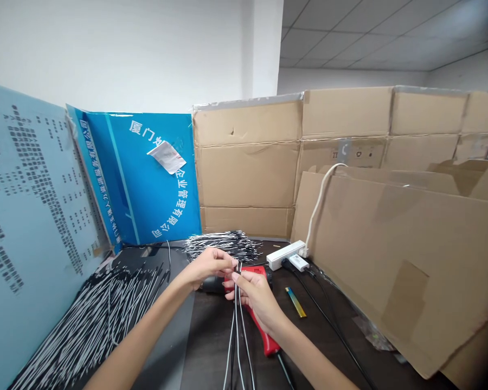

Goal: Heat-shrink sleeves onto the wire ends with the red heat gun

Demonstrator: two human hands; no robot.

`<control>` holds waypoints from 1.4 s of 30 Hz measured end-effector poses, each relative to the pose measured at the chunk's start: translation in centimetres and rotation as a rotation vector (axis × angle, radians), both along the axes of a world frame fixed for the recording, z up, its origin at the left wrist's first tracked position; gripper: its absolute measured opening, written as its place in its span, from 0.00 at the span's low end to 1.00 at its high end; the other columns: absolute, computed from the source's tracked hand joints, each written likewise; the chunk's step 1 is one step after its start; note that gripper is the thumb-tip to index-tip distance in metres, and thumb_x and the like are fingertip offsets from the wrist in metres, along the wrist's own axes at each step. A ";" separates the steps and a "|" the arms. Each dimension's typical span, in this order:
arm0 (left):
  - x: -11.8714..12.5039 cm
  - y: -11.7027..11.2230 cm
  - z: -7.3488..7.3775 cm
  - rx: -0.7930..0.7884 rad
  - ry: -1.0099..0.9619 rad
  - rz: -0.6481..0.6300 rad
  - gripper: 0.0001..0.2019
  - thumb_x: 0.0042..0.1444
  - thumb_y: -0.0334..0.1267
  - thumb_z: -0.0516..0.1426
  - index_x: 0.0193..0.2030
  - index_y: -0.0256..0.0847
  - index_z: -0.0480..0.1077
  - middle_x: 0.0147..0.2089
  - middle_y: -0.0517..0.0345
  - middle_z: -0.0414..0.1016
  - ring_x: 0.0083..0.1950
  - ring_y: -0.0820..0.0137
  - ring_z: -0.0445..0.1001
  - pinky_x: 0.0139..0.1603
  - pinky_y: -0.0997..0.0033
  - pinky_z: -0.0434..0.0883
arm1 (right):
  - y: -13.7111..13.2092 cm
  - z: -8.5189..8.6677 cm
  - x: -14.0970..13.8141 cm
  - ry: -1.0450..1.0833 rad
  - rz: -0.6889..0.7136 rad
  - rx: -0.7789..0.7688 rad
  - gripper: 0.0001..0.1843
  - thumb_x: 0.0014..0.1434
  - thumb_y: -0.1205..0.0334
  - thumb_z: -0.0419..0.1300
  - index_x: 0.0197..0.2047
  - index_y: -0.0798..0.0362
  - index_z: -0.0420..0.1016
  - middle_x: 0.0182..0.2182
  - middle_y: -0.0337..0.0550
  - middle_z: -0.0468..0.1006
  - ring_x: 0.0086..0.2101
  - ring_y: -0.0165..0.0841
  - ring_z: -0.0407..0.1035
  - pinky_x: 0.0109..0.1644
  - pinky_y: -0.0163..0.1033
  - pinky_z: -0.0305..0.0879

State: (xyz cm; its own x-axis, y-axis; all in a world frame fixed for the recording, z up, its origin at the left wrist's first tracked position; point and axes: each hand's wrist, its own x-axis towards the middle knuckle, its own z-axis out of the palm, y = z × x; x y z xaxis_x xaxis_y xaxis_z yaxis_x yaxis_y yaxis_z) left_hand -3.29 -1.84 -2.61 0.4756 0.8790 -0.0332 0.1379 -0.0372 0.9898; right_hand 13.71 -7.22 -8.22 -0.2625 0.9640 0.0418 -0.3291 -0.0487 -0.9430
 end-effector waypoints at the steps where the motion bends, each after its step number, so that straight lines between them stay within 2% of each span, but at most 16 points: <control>1: 0.0 0.0 0.1 -0.006 0.003 0.008 0.19 0.47 0.51 0.69 0.33 0.33 0.79 0.30 0.53 0.77 0.32 0.71 0.74 0.36 0.73 0.70 | 0.1 -0.1 0.0 -0.009 0.000 0.006 0.27 0.56 0.41 0.67 0.45 0.58 0.81 0.37 0.52 0.84 0.31 0.35 0.80 0.31 0.33 0.67; 5: 0.3 -0.2 0.2 0.002 0.009 -0.022 0.21 0.47 0.52 0.69 0.35 0.33 0.80 0.31 0.52 0.77 0.31 0.71 0.73 0.34 0.73 0.69 | 0.4 -0.4 -0.1 -0.022 0.006 0.014 0.28 0.55 0.40 0.68 0.43 0.58 0.81 0.37 0.52 0.84 0.30 0.35 0.79 0.31 0.32 0.66; 13: 0.8 -0.4 -0.6 -0.045 -0.045 -0.129 0.22 0.53 0.53 0.65 0.37 0.31 0.81 0.24 0.55 0.73 0.20 0.76 0.65 0.24 0.74 0.62 | 0.2 -0.4 -0.3 -0.027 0.031 -0.001 0.26 0.53 0.40 0.69 0.38 0.58 0.82 0.38 0.53 0.85 0.29 0.34 0.79 0.32 0.33 0.65; 18: 0.7 -0.3 -0.5 -0.048 -0.057 -0.130 0.21 0.53 0.52 0.65 0.36 0.31 0.82 0.23 0.55 0.73 0.21 0.75 0.66 0.29 0.72 0.65 | 0.0 -0.1 -0.3 -0.037 0.017 -0.037 0.24 0.51 0.43 0.70 0.37 0.58 0.82 0.35 0.53 0.85 0.29 0.34 0.79 0.32 0.33 0.66; 27: 0.9 -0.2 -0.9 -0.037 -0.053 -0.042 0.24 0.46 0.55 0.68 0.35 0.32 0.83 0.32 0.47 0.80 0.31 0.68 0.74 0.33 0.71 0.67 | 0.2 -0.5 -0.4 -0.065 -0.008 -0.030 0.17 0.54 0.51 0.66 0.34 0.59 0.82 0.31 0.51 0.85 0.28 0.34 0.78 0.30 0.32 0.65; 32: 0.8 -0.4 -0.7 -0.017 -0.046 -0.058 0.21 0.50 0.53 0.67 0.36 0.33 0.83 0.36 0.45 0.81 0.33 0.68 0.74 0.37 0.71 0.68 | 0.1 -0.8 -0.5 -0.075 -0.014 -0.014 0.15 0.55 0.53 0.64 0.35 0.59 0.81 0.30 0.50 0.84 0.28 0.33 0.78 0.30 0.32 0.64; 37: 0.9 -0.7 -0.3 -0.014 -0.064 -0.052 0.21 0.53 0.53 0.65 0.36 0.32 0.82 0.34 0.47 0.80 0.30 0.72 0.71 0.36 0.72 0.68 | 0.2 -1.0 -0.5 -0.088 -0.016 -0.005 0.17 0.55 0.51 0.65 0.35 0.59 0.81 0.30 0.51 0.84 0.27 0.33 0.77 0.29 0.32 0.62; 42: 1.1 -0.8 -0.3 0.000 -0.115 -0.048 0.21 0.54 0.54 0.65 0.34 0.32 0.81 0.33 0.48 0.79 0.28 0.74 0.69 0.32 0.75 0.65 | 0.1 -0.4 -0.3 -0.069 -0.007 -0.013 0.21 0.56 0.46 0.67 0.39 0.57 0.82 0.36 0.51 0.85 0.31 0.34 0.78 0.32 0.33 0.65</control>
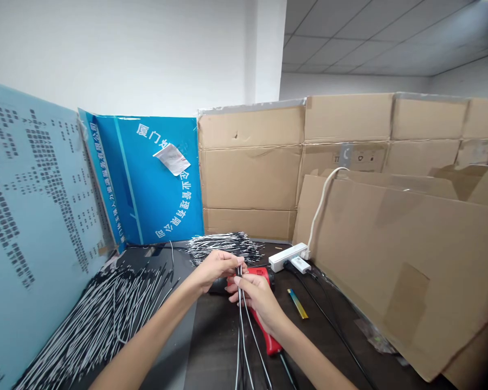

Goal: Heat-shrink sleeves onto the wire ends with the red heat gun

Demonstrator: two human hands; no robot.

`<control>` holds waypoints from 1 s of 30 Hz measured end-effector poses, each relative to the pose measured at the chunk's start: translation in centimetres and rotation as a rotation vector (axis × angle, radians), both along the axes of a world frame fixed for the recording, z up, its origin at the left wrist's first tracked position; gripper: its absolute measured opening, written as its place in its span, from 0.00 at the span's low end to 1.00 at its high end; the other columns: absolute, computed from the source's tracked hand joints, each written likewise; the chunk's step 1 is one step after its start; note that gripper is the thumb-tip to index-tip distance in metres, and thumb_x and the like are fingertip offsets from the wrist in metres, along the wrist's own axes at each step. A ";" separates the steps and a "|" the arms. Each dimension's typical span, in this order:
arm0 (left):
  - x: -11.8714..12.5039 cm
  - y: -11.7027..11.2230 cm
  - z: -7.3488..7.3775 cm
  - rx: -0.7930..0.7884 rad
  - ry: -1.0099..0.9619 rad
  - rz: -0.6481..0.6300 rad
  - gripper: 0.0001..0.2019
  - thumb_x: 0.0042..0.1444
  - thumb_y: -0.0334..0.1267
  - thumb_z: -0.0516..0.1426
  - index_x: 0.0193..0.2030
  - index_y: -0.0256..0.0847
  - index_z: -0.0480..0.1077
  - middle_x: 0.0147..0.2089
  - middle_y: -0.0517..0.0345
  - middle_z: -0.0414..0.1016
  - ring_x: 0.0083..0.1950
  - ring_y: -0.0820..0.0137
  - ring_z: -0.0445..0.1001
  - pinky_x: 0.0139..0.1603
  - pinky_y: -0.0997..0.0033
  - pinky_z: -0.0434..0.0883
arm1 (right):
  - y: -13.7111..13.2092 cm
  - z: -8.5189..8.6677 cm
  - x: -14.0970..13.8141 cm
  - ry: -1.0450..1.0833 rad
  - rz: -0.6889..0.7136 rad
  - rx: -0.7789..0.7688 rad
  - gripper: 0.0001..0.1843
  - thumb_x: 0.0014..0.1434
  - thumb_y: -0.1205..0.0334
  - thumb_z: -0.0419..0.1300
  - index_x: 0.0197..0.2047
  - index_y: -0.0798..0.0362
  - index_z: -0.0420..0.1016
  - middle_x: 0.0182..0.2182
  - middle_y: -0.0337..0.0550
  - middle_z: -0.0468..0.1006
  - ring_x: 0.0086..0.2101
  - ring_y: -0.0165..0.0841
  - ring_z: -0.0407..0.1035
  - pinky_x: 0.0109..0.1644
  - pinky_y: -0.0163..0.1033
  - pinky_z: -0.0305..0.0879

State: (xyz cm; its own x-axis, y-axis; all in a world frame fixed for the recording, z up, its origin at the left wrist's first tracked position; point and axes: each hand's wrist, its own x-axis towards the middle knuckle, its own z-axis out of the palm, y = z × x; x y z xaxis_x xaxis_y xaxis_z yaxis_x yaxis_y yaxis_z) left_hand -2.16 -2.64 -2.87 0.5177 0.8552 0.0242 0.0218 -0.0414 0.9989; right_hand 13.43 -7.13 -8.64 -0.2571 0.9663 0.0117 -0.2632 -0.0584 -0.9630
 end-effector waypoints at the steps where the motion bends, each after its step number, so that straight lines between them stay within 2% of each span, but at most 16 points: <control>1: 0.0 0.0 -0.1 0.005 -0.007 0.009 0.21 0.54 0.54 0.65 0.34 0.32 0.81 0.34 0.48 0.79 0.29 0.73 0.70 0.32 0.75 0.66 | -0.1 0.2 0.1 0.008 0.007 -0.002 0.21 0.56 0.45 0.68 0.40 0.56 0.81 0.37 0.51 0.85 0.33 0.35 0.79 0.34 0.33 0.66; 4: 0.1 0.2 -0.3 0.009 -0.016 0.044 0.21 0.54 0.54 0.65 0.35 0.33 0.81 0.35 0.46 0.80 0.31 0.71 0.73 0.35 0.73 0.67 | -0.2 0.4 0.2 0.023 0.021 -0.002 0.23 0.54 0.44 0.69 0.43 0.56 0.81 0.39 0.51 0.84 0.40 0.40 0.79 0.38 0.35 0.68; 6: 0.0 0.4 -0.4 0.014 -0.018 0.063 0.22 0.53 0.54 0.65 0.36 0.33 0.81 0.36 0.46 0.81 0.32 0.71 0.74 0.36 0.73 0.68 | -0.1 0.3 0.2 0.022 -0.001 0.006 0.24 0.52 0.44 0.71 0.44 0.55 0.80 0.38 0.50 0.84 0.41 0.42 0.80 0.38 0.36 0.68; 15: 0.4 0.8 -1.2 0.054 -0.014 0.150 0.24 0.50 0.56 0.66 0.37 0.31 0.81 0.36 0.44 0.82 0.30 0.69 0.74 0.36 0.70 0.69 | 0.8 -1.4 -0.4 0.038 -0.190 0.024 0.25 0.45 0.41 0.74 0.33 0.55 0.77 0.26 0.44 0.80 0.29 0.39 0.75 0.33 0.39 0.67; 21: 0.8 0.8 -1.8 0.084 -0.002 0.124 0.23 0.51 0.56 0.65 0.34 0.33 0.82 0.32 0.50 0.80 0.31 0.70 0.73 0.37 0.71 0.68 | 0.7 -1.2 -0.1 0.070 -0.174 0.014 0.24 0.48 0.41 0.72 0.31 0.55 0.78 0.26 0.41 0.76 0.30 0.34 0.71 0.34 0.36 0.66; 26: 1.0 0.4 -1.6 0.117 0.003 0.148 0.23 0.53 0.55 0.64 0.34 0.31 0.81 0.25 0.55 0.75 0.26 0.74 0.66 0.31 0.74 0.63 | 0.7 -0.8 0.0 0.076 -0.161 0.005 0.22 0.48 0.44 0.73 0.31 0.56 0.80 0.24 0.38 0.72 0.27 0.29 0.65 0.34 0.35 0.65; 30: 1.2 0.3 -1.7 0.093 -0.016 0.148 0.23 0.53 0.55 0.64 0.35 0.31 0.80 0.23 0.57 0.73 0.24 0.75 0.66 0.28 0.75 0.61 | 0.6 -0.5 0.0 0.082 -0.165 0.001 0.22 0.47 0.44 0.74 0.31 0.56 0.81 0.24 0.39 0.74 0.28 0.31 0.68 0.34 0.36 0.66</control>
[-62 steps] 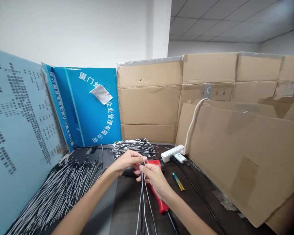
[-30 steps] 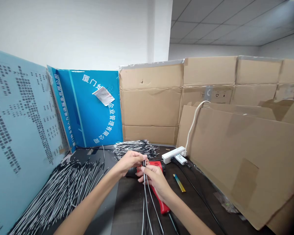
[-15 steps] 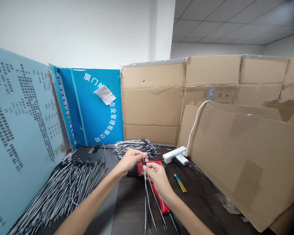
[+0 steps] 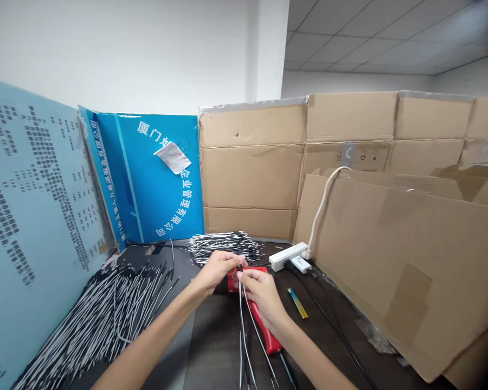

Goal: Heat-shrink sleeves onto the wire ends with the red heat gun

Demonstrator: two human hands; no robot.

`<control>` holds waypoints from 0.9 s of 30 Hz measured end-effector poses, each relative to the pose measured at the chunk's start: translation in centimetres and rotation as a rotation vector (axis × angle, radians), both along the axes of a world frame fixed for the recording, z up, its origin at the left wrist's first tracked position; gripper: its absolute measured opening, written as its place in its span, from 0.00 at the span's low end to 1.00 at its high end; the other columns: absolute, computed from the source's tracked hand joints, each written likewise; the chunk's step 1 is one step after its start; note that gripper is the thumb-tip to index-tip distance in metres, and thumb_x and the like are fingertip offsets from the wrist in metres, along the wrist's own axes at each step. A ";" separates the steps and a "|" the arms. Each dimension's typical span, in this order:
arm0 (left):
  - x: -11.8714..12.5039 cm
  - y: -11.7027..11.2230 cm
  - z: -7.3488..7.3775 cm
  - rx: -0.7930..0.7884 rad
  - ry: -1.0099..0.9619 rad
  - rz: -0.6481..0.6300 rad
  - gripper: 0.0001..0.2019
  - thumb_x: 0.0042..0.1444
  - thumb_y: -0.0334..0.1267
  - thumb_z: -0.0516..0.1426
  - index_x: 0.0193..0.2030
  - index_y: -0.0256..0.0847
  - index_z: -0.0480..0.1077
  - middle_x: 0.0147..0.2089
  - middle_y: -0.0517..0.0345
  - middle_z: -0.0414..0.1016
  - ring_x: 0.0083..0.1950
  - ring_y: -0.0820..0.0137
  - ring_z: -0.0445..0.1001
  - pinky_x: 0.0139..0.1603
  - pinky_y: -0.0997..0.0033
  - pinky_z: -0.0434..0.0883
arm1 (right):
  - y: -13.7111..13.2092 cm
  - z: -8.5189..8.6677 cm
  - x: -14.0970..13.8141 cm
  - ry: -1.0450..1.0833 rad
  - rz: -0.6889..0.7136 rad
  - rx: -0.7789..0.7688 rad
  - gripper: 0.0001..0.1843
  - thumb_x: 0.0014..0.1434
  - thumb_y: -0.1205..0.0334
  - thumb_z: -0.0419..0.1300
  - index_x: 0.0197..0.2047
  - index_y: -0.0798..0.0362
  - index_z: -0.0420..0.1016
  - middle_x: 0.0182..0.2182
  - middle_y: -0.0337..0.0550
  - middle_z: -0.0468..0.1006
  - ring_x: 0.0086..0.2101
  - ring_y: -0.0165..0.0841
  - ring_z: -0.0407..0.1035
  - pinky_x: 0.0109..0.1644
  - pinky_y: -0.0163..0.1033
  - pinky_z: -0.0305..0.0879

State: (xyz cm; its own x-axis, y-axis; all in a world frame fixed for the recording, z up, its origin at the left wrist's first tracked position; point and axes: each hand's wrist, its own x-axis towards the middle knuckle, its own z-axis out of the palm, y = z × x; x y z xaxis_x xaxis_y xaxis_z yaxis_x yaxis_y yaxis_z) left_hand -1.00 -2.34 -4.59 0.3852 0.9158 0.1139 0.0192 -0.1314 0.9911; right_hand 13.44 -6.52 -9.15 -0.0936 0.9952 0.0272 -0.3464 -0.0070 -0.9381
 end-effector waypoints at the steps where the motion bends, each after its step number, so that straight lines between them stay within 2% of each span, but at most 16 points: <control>1: 0.0 0.0 -0.1 -0.014 -0.008 -0.011 0.23 0.53 0.55 0.64 0.35 0.31 0.80 0.23 0.57 0.73 0.23 0.74 0.66 0.27 0.75 0.62 | 0.0 0.0 0.0 0.002 -0.001 0.001 0.22 0.46 0.43 0.74 0.31 0.55 0.80 0.25 0.41 0.76 0.29 0.32 0.70 0.35 0.36 0.67; 8: 0.4 -0.4 -0.3 -0.097 -0.079 -0.070 0.24 0.51 0.56 0.65 0.35 0.31 0.78 0.22 0.57 0.72 0.21 0.72 0.69 0.24 0.72 0.68 | -0.1 0.1 0.0 -0.005 0.001 0.008 0.23 0.48 0.41 0.72 0.32 0.54 0.80 0.32 0.49 0.83 0.35 0.42 0.78 0.39 0.42 0.72; 13: 0.4 -0.5 0.0 -0.088 -0.075 -0.077 0.24 0.52 0.56 0.65 0.34 0.30 0.78 0.22 0.57 0.71 0.21 0.73 0.69 0.24 0.73 0.68 | -0.2 0.4 0.1 0.006 -0.012 0.013 0.22 0.47 0.42 0.73 0.31 0.53 0.81 0.32 0.48 0.83 0.36 0.44 0.79 0.41 0.43 0.72; 17: 0.1 -0.1 0.2 -0.150 -0.059 -0.115 0.24 0.51 0.55 0.66 0.38 0.30 0.79 0.24 0.55 0.75 0.22 0.72 0.71 0.27 0.73 0.69 | -0.3 0.5 0.2 0.021 0.008 0.021 0.22 0.48 0.42 0.73 0.31 0.54 0.81 0.32 0.48 0.83 0.36 0.43 0.79 0.43 0.44 0.72; 20: -0.6 0.3 0.4 -0.217 -0.046 -0.115 0.27 0.54 0.58 0.63 0.43 0.31 0.79 0.32 0.48 0.80 0.26 0.70 0.75 0.36 0.70 0.72 | -0.2 0.4 0.3 0.053 0.016 0.024 0.22 0.48 0.43 0.73 0.33 0.55 0.82 0.32 0.48 0.83 0.36 0.42 0.78 0.45 0.44 0.72; 23: -1.7 0.6 1.2 -0.268 -0.006 -0.069 0.29 0.56 0.63 0.58 0.42 0.34 0.79 0.38 0.45 0.82 0.36 0.64 0.80 0.46 0.65 0.73 | -0.1 0.4 0.3 0.093 -0.005 0.034 0.22 0.48 0.45 0.74 0.36 0.56 0.82 0.32 0.47 0.83 0.37 0.41 0.78 0.47 0.43 0.72; 25: -2.6 0.5 2.0 -0.258 0.112 -0.109 0.30 0.57 0.64 0.56 0.42 0.35 0.80 0.41 0.44 0.83 0.42 0.61 0.81 0.49 0.64 0.72 | 0.0 0.7 0.4 0.115 -0.026 0.064 0.22 0.48 0.45 0.74 0.36 0.56 0.82 0.31 0.47 0.82 0.37 0.41 0.78 0.47 0.43 0.72; 27: -3.1 0.3 2.6 -0.175 0.271 -0.192 0.27 0.57 0.61 0.56 0.39 0.36 0.81 0.41 0.45 0.83 0.44 0.60 0.80 0.47 0.66 0.71 | 0.0 1.0 0.6 0.131 -0.048 0.104 0.21 0.50 0.46 0.73 0.36 0.56 0.82 0.32 0.47 0.82 0.38 0.41 0.77 0.47 0.44 0.71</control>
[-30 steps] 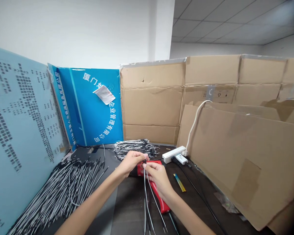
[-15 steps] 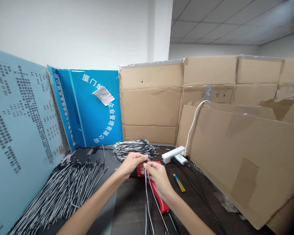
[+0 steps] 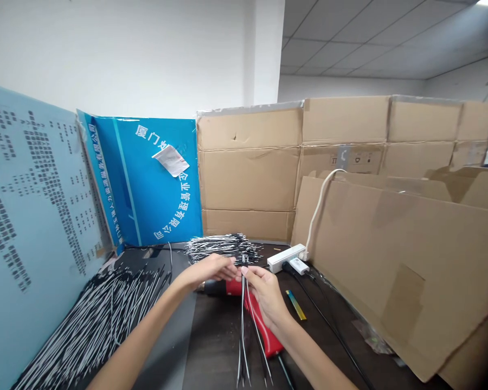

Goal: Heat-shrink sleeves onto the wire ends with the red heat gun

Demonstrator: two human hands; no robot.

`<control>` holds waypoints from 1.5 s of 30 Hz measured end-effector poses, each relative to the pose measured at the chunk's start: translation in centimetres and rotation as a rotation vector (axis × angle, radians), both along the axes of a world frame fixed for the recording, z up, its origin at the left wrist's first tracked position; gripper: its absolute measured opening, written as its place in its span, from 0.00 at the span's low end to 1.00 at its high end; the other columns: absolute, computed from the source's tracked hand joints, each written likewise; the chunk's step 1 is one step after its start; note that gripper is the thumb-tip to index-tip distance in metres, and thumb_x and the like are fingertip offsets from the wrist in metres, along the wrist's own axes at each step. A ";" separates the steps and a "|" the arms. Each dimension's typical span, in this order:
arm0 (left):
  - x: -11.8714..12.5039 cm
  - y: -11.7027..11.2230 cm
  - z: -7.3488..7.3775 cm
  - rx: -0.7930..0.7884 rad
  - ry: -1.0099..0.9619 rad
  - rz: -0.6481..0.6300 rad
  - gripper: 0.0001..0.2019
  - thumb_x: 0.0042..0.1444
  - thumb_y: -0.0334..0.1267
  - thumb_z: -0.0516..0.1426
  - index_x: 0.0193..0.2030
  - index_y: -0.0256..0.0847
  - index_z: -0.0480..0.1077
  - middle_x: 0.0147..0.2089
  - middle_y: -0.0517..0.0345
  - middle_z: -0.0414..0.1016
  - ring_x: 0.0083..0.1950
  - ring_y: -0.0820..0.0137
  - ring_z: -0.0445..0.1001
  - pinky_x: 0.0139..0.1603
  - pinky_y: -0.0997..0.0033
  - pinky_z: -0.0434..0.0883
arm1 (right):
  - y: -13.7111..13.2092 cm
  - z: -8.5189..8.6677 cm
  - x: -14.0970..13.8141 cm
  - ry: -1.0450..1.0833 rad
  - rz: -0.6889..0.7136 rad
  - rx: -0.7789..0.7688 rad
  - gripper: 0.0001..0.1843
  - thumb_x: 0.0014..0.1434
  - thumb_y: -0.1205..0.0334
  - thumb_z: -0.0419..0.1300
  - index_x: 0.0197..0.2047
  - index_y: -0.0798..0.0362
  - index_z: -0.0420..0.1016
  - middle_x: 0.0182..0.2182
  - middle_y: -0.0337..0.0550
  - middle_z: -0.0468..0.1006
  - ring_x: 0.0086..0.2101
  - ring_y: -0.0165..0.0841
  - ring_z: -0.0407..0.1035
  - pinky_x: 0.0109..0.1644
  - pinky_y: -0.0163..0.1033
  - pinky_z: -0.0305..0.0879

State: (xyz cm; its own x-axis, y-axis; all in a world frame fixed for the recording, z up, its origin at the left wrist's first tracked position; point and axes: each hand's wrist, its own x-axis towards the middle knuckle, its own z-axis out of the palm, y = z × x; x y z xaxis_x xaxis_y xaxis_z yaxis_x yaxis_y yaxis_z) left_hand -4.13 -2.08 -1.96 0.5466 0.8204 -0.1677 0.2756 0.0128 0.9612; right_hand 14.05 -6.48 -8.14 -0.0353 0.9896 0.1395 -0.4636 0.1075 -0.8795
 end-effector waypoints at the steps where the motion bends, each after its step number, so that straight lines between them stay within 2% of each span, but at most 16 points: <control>1: -0.1 -0.2 0.1 0.059 0.058 -0.055 0.25 0.56 0.60 0.58 0.37 0.36 0.81 0.39 0.47 0.83 0.42 0.61 0.80 0.45 0.68 0.70 | 0.1 0.1 0.1 0.002 -0.015 0.015 0.20 0.50 0.46 0.73 0.36 0.55 0.82 0.33 0.47 0.82 0.38 0.41 0.76 0.47 0.44 0.71; 4: 1.2 -1.0 -0.7 0.206 0.085 -0.101 0.21 0.53 0.56 0.63 0.31 0.36 0.80 0.31 0.52 0.80 0.34 0.65 0.75 0.38 0.71 0.67 | 0.3 0.4 0.4 0.019 -0.082 0.041 0.19 0.50 0.48 0.74 0.36 0.54 0.82 0.35 0.46 0.82 0.40 0.40 0.75 0.47 0.42 0.71; 7: 4.2 -2.0 -2.8 0.288 -0.166 0.071 0.22 0.54 0.57 0.62 0.33 0.35 0.78 0.30 0.53 0.77 0.31 0.70 0.70 0.35 0.72 0.65 | 0.6 0.3 0.6 0.098 -0.114 0.064 0.16 0.50 0.52 0.74 0.36 0.54 0.82 0.33 0.43 0.80 0.37 0.35 0.73 0.43 0.38 0.70; 9: 6.4 -2.7 -4.3 0.213 -0.364 0.163 0.22 0.57 0.57 0.61 0.36 0.34 0.77 0.32 0.53 0.76 0.31 0.70 0.70 0.35 0.72 0.66 | 0.6 0.1 0.6 0.149 -0.103 0.038 0.16 0.49 0.53 0.75 0.37 0.54 0.81 0.29 0.40 0.77 0.30 0.30 0.69 0.33 0.33 0.67; 13: 8.5 -3.7 -5.9 0.207 -0.551 0.263 0.20 0.59 0.54 0.60 0.35 0.35 0.75 0.32 0.52 0.74 0.32 0.70 0.69 0.36 0.72 0.67 | 0.4 0.1 0.3 0.211 -0.117 -0.065 0.18 0.47 0.53 0.76 0.36 0.54 0.80 0.20 0.32 0.66 0.20 0.24 0.57 0.20 0.30 0.51; 16: 8.5 -3.9 -6.3 0.285 -0.509 0.308 0.20 0.61 0.54 0.59 0.32 0.35 0.74 0.31 0.54 0.72 0.30 0.72 0.66 0.33 0.73 0.65 | 0.3 0.2 0.1 0.270 -0.107 -0.090 0.18 0.46 0.53 0.76 0.36 0.53 0.79 0.18 0.30 0.63 0.19 0.25 0.55 0.20 0.31 0.52; 20: 8.2 -4.1 -6.2 0.388 -0.436 0.379 0.19 0.63 0.52 0.57 0.35 0.36 0.76 0.32 0.55 0.73 0.32 0.71 0.67 0.34 0.74 0.64 | 0.4 0.2 -0.2 0.334 -0.107 -0.051 0.16 0.45 0.55 0.76 0.34 0.52 0.80 0.26 0.37 0.75 0.24 0.29 0.62 0.27 0.34 0.62; 23: 8.2 -4.3 -5.9 0.456 -0.421 0.420 0.17 0.64 0.51 0.57 0.38 0.37 0.77 0.34 0.54 0.75 0.35 0.68 0.69 0.38 0.72 0.66 | 0.6 0.2 -0.5 0.366 -0.133 -0.044 0.15 0.43 0.57 0.77 0.33 0.52 0.81 0.30 0.39 0.78 0.27 0.30 0.66 0.30 0.34 0.66; 28: 7.7 -3.9 -5.4 0.544 -0.423 0.375 0.19 0.64 0.50 0.56 0.35 0.36 0.78 0.32 0.54 0.75 0.36 0.67 0.70 0.40 0.71 0.67 | 0.9 0.3 -0.5 0.354 -0.103 -0.022 0.16 0.45 0.57 0.77 0.36 0.54 0.82 0.33 0.39 0.79 0.32 0.30 0.71 0.35 0.32 0.68; 32: 6.8 -3.0 -4.8 0.510 -0.459 0.375 0.18 0.63 0.50 0.58 0.35 0.35 0.79 0.31 0.54 0.76 0.35 0.67 0.71 0.39 0.71 0.67 | 1.0 0.2 1.6 0.151 0.032 0.058 0.22 0.52 0.53 0.74 0.48 0.54 0.80 0.45 0.47 0.81 0.45 0.38 0.74 0.49 0.39 0.70; 34: 6.2 -2.6 -4.4 0.477 -0.458 0.413 0.18 0.62 0.50 0.58 0.36 0.35 0.79 0.30 0.54 0.76 0.33 0.68 0.71 0.37 0.71 0.67 | 1.1 -0.5 3.4 -0.037 -0.007 0.071 0.29 0.52 0.52 0.73 0.56 0.52 0.76 0.52 0.50 0.79 0.55 0.43 0.71 0.56 0.44 0.68; 36: 5.7 -2.3 -3.9 0.452 -0.457 0.444 0.18 0.61 0.50 0.58 0.36 0.35 0.79 0.29 0.54 0.76 0.32 0.68 0.71 0.36 0.72 0.66 | 1.1 -1.6 5.1 -0.301 -0.182 0.088 0.33 0.50 0.49 0.73 0.57 0.51 0.73 0.55 0.52 0.77 0.57 0.47 0.68 0.55 0.46 0.68; 38: 5.3 -2.1 -3.5 0.455 -0.458 0.465 0.18 0.61 0.50 0.58 0.36 0.36 0.79 0.30 0.54 0.76 0.33 0.68 0.72 0.38 0.71 0.67 | 0.8 -2.6 6.2 -0.630 -0.319 0.112 0.27 0.52 0.44 0.68 0.51 0.52 0.75 0.52 0.53 0.78 0.51 0.47 0.73 0.48 0.45 0.70; 40: 4.9 -1.9 -3.1 0.481 -0.445 0.485 0.17 0.61 0.50 0.58 0.35 0.36 0.78 0.30 0.54 0.77 0.35 0.67 0.73 0.40 0.71 0.68 | 0.1 -3.0 6.5 -0.942 -0.350 0.110 0.21 0.57 0.41 0.62 0.40 0.52 0.76 0.43 0.51 0.80 0.40 0.44 0.75 0.42 0.44 0.68; 43: 4.3 -1.5 -2.8 0.505 -0.426 0.503 0.17 0.61 0.50 0.58 0.37 0.36 0.79 0.30 0.54 0.78 0.34 0.67 0.73 0.39 0.71 0.67 | -1.1 -2.8 5.6 -1.313 -0.310 0.014 0.25 0.61 0.37 0.55 0.27 0.50 0.71 0.32 0.49 0.80 0.32 0.43 0.74 0.34 0.42 0.61; 45: 3.9 -1.3 -2.7 0.511 -0.430 0.512 0.17 0.61 0.50 0.58 0.37 0.36 0.79 0.30 0.54 0.78 0.33 0.67 0.73 0.38 0.71 0.67 | -1.5 -2.6 4.8 -1.454 -0.230 -0.061 0.28 0.60 0.35 0.54 0.23 0.50 0.68 0.28 0.50 0.79 0.30 0.44 0.73 0.32 0.41 0.57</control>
State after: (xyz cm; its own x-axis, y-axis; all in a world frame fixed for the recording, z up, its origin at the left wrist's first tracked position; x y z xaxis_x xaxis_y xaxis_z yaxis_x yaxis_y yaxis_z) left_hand -0.18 -3.41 -4.65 0.0177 0.9027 0.4299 -0.0377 -0.4290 0.9025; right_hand 18.85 -7.96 -10.75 0.0502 0.9957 0.0783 0.8337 0.0014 -0.5522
